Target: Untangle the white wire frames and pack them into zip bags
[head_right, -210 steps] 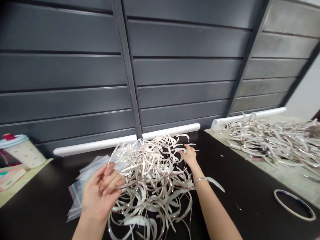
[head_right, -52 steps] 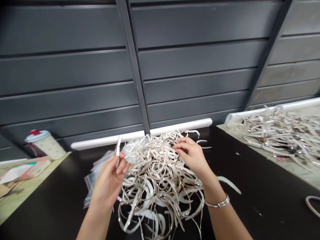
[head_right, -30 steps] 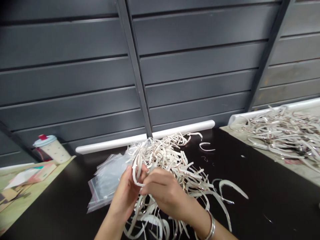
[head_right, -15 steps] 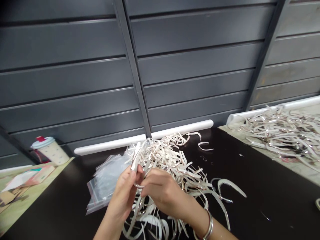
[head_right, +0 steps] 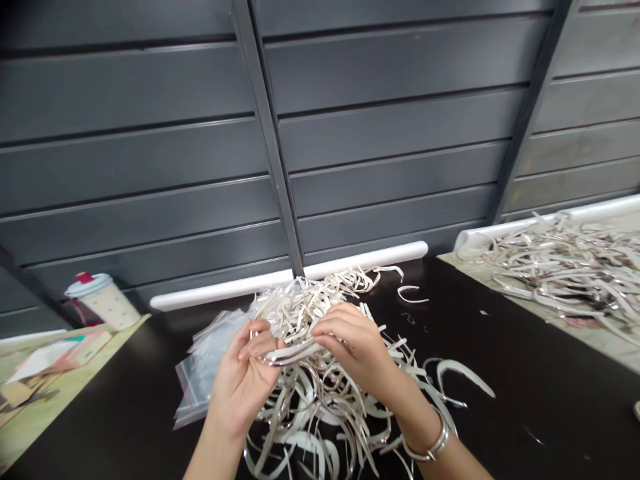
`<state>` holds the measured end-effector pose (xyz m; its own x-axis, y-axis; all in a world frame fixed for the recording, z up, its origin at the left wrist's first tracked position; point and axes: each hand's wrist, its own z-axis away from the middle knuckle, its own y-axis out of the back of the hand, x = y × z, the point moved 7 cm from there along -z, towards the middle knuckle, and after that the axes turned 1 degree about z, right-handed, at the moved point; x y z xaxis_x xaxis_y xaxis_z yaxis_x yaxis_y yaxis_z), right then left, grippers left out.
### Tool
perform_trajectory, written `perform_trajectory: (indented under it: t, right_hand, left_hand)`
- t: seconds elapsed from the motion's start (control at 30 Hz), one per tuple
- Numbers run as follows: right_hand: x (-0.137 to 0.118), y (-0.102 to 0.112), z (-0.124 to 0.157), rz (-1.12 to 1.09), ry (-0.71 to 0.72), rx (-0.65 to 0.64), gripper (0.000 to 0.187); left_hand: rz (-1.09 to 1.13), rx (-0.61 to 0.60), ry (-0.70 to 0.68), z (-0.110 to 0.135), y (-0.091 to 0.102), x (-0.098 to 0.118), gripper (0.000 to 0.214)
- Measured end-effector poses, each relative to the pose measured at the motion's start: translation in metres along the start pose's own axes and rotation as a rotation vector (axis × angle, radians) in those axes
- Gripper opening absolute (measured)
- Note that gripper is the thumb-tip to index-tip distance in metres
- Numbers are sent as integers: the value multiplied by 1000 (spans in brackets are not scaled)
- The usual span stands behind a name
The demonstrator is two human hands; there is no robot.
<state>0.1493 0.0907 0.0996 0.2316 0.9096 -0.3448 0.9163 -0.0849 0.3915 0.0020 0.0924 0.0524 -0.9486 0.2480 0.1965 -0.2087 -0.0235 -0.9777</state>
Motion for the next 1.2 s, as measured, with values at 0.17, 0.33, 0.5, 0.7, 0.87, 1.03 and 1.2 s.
perform_trajectory:
  t: [0.17,0.33,0.5,0.7,0.87,1.03,1.2]
  right_hand:
    - [4,-11,3,-28,-37,-96,10]
    - [11,-18,7,-33,-93,-263,13]
    - [34,-12,12,45,-270,-319,15]
    - [47,-7,14,74,-398,-267,14]
    - [52,-14,19,83,-427,-254,16]
    - [84,-40,20,207,-477,-303,27]
    - [132,-92,0,330,-485,-512,30]
  left_hand:
    - [65,-19,13,-3,4,-1,42]
    - [-126,26,-51,-1,5,6,42]
    - [-560,33,-264,8,-2,32,20]
    - [-966,42,-595,24,-16,56,33]
    - [-997,68,-651,28,-17,59,31]
    - [-974,53,-671,30,-16,67,31]
    - [-915,15,-645,34,-17,68,31]
